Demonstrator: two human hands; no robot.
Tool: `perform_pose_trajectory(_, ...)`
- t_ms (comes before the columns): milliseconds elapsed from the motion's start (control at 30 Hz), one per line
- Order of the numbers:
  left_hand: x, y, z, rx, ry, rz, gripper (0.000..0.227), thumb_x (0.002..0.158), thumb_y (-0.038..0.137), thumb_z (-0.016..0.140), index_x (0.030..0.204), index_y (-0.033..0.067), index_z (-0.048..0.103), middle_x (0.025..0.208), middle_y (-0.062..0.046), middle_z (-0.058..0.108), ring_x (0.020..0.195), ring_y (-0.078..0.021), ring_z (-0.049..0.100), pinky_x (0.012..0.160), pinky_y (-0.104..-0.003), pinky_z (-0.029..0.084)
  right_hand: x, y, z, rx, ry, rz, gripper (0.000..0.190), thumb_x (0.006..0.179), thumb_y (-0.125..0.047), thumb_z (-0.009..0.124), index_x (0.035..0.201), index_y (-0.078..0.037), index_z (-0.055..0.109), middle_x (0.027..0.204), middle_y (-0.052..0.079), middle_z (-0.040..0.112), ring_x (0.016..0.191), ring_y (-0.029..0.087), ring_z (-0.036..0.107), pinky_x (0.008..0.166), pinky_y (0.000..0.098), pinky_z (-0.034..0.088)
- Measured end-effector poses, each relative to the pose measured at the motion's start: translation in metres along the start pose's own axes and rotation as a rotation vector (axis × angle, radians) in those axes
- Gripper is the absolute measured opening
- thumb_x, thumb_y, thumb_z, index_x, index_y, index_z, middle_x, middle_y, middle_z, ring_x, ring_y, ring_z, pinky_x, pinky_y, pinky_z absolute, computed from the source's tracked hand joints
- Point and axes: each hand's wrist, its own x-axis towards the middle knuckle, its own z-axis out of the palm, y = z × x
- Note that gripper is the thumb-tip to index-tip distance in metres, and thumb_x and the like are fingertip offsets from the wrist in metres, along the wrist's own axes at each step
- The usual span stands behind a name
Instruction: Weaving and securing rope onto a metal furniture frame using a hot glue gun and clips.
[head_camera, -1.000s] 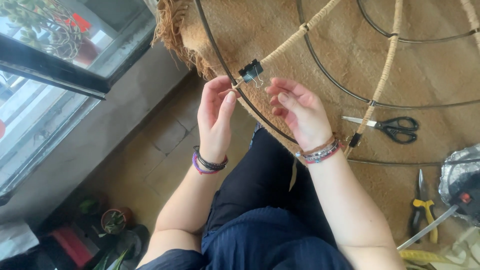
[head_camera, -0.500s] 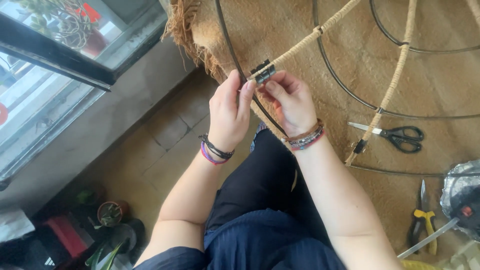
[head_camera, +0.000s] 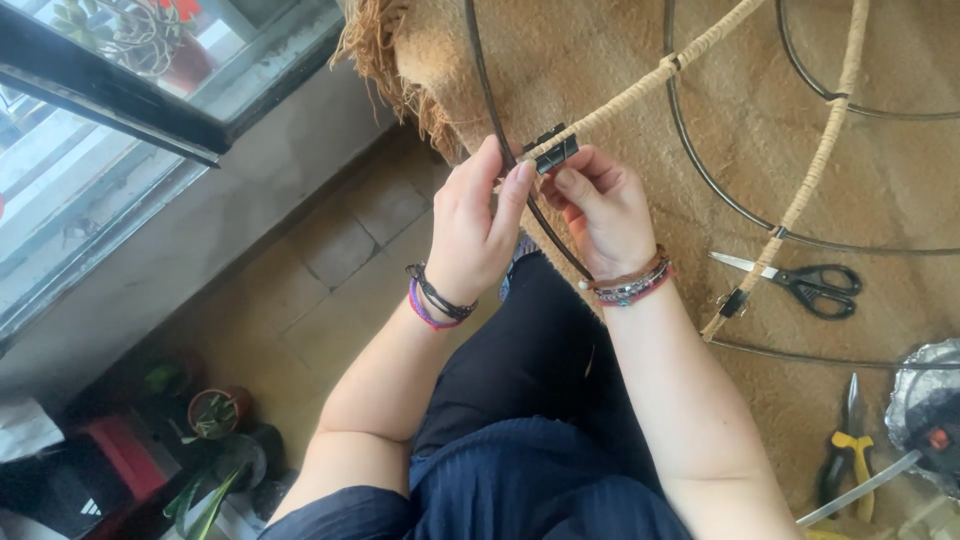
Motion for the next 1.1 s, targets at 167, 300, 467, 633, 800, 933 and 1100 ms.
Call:
perform_pose_trajectory(167,-0.001,-0.002,-0.001,-0.03,-0.01,-0.01,0.02,0.108,0.024,0.05,0.103,0.0093,0.062,0.075,-0.005,0.067,0.076,-0.0326,0.069,0.074,-0.043,0.055,-0.001,-0.006,0.006,-0.036,-0.021,-0.003,0.009,0.096,-0.004,0.073,0.099,-0.003,0.065,0.094,0.011,0.072,0.089,0.02,0.075,0.075,0.0224,0.055)
perform_pose_trajectory(300,-0.001,-0.003,-0.002,-0.026,-0.021,-0.002,0.02,0.109,0.024,0.049,0.105,0.0098,0.062,0.075,-0.002,0.07,0.078,-0.0306,0.071,0.075,-0.043,0.055,0.002,-0.011,0.01,-0.078,-0.039,-0.03,0.013,0.094,-0.006,0.075,0.101,-0.003,0.065,0.095,0.013,0.073,0.089,0.02,0.075,0.077,0.0241,0.058)
perform_pose_trajectory(467,-0.004,-0.013,0.0,-0.019,-0.032,0.008,0.018,0.109,0.023,0.049,0.105,0.0099,0.062,0.074,-0.001,0.07,0.076,-0.0299,0.07,0.074,-0.042,0.054,0.006,-0.018,0.007,-0.128,-0.048,-0.033,0.014,0.093,-0.006,0.077,0.102,-0.002,0.066,0.093,0.012,0.073,0.086,0.018,0.074,0.074,0.0223,0.057)
perform_pose_trajectory(633,-0.001,-0.009,0.0,-0.019,-0.029,0.025,0.017,0.109,0.022,0.05,0.105,0.0096,0.061,0.075,0.0,0.071,0.078,-0.0294,0.071,0.075,-0.041,0.054,0.005,-0.023,0.011,-0.078,-0.053,-0.013,0.016,0.092,-0.007,0.077,0.101,0.0,0.066,0.089,0.015,0.072,0.08,0.018,0.073,0.068,0.0218,0.055)
perform_pose_trajectory(800,0.0,-0.007,-0.003,-0.02,-0.038,0.011,0.019,0.109,0.023,0.049,0.108,0.0088,0.062,0.076,-0.003,0.071,0.08,-0.0299,0.07,0.078,-0.041,0.054,0.004,-0.026,0.02,-0.023,-0.057,-0.002,0.017,0.093,-0.01,0.076,0.103,0.0,0.067,0.09,0.016,0.072,0.08,0.018,0.07,0.069,0.0251,0.055)
perform_pose_trajectory(933,-0.002,-0.007,-0.002,-0.025,-0.037,-0.005,0.019,0.109,0.025,0.05,0.109,0.0106,0.063,0.077,-0.001,0.071,0.081,-0.0275,0.071,0.079,-0.039,0.054,0.006,-0.027,0.021,0.014,-0.088,-0.006,0.015,0.094,-0.007,0.073,0.105,0.0,0.066,0.1,0.021,0.071,0.082,0.023,0.071,0.068,0.0284,0.057)
perform_pose_trajectory(1100,-0.001,-0.004,-0.003,-0.035,-0.05,-0.021,0.019,0.108,0.024,0.05,0.109,0.0098,0.062,0.078,-0.002,0.072,0.081,-0.0296,0.072,0.08,-0.041,0.055,0.005,-0.038,0.033,0.036,-0.201,-0.018,0.013,0.096,0.003,0.07,0.104,-0.005,0.064,0.115,0.015,0.068,0.089,0.021,0.071,0.072,0.0275,0.059)
